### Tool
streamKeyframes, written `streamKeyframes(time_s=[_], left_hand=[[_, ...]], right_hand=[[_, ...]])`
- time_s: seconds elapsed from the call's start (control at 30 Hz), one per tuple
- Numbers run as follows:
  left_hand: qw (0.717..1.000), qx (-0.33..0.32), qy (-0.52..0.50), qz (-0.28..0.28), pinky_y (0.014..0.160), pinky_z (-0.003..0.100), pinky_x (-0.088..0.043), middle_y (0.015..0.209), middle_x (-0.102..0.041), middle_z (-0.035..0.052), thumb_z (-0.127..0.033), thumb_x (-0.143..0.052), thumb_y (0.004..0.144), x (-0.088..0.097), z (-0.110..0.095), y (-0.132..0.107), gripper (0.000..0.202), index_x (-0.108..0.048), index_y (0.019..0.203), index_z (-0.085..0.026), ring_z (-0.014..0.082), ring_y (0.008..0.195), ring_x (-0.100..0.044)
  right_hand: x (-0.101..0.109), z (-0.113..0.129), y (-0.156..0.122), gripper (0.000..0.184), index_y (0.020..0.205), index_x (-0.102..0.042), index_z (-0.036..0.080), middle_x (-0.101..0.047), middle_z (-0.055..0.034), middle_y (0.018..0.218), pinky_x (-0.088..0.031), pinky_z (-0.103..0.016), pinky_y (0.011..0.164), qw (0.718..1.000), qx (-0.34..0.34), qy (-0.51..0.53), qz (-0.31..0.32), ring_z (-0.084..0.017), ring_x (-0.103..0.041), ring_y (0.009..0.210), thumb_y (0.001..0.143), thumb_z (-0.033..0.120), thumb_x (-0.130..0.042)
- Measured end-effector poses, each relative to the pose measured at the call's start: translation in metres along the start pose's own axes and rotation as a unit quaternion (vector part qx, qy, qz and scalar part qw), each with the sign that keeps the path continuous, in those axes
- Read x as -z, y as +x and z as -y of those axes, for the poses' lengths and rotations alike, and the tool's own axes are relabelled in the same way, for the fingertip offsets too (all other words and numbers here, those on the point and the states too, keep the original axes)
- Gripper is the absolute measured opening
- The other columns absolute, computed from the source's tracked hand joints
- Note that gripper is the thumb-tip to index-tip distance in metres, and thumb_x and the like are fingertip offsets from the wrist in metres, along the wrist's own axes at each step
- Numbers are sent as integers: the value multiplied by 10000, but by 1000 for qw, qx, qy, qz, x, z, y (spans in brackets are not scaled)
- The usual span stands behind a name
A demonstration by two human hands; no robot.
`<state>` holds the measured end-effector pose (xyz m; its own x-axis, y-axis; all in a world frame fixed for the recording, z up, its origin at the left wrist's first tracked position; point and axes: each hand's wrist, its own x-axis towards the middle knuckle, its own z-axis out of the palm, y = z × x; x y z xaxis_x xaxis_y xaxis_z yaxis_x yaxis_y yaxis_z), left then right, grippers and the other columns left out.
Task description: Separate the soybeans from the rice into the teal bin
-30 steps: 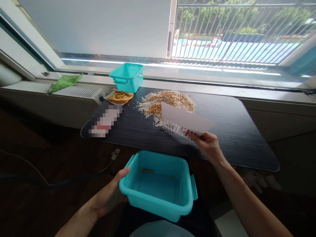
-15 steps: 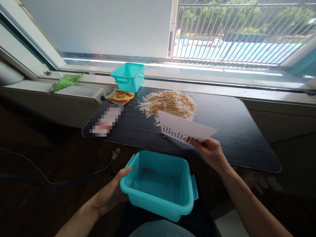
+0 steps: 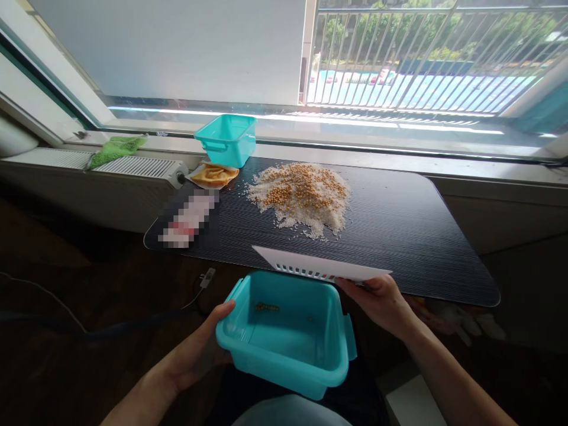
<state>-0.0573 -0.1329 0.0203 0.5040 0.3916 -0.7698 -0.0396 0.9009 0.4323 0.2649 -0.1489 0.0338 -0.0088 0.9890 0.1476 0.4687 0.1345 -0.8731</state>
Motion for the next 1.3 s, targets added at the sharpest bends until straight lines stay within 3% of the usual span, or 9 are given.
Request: streamKeyframes(time_s=[0.1,0.23,0.43,0.57,0.87,1.3], left_hand=[[1000,-1,2,-11,898,426,-464,1095,-714,139,-641,-497,803,-3,-1,-2,754,-479,1366,-140,327,1083,-604],[1000,-3,11,-10,893,440,-465,1162,-688,131,-617,-479,825,-4,-2,-5,715,-440,1395,-187,328,1102,-594],[1000,-9,18,4,891,440,-469,1192,-668,142,-614,-453,836,-3,-4,-5,713,-422,1403,-182,331,1127,-579],[1000,-6,27,-3,883,437,-479,1179,-670,148,-636,-453,826,-6,-5,-5,746,-413,1405,-168,332,1116,-585],[1000,-10,18,-17,905,436,-480,1082,-711,122,-641,-431,839,-3,-3,-4,718,-450,1379,-169,306,1041,-621],[1000,-20,0,-2,885,429,-484,1224,-659,129,-616,-423,857,7,1,-2,700,-396,1420,-201,306,1069,-614]], right_hand=[[-8,1,12,204,951,-765,261,-759,2,898,-579,-337,756,997,39,-37,-47,-231,-707,804,847,317,-598],[-14,-9,25,240,1012,-746,273,-741,-3,1026,-556,-336,846,996,74,-43,-24,-218,-700,911,877,269,-548],[1,-25,33,216,927,-766,237,-761,0,874,-565,-354,755,987,23,-92,-132,-246,-707,801,837,337,-597],[8,-29,47,245,883,-775,190,-763,-24,838,-551,-354,716,981,-1,-101,-165,-271,-708,783,808,367,-622],[-8,-28,80,348,842,-772,122,-738,-20,749,-509,-289,630,986,-27,-87,-138,-268,-695,754,790,429,-617],[-9,-17,77,309,798,-761,140,-721,-19,719,-506,-286,656,993,-33,-51,-103,-246,-680,746,768,429,-653]])
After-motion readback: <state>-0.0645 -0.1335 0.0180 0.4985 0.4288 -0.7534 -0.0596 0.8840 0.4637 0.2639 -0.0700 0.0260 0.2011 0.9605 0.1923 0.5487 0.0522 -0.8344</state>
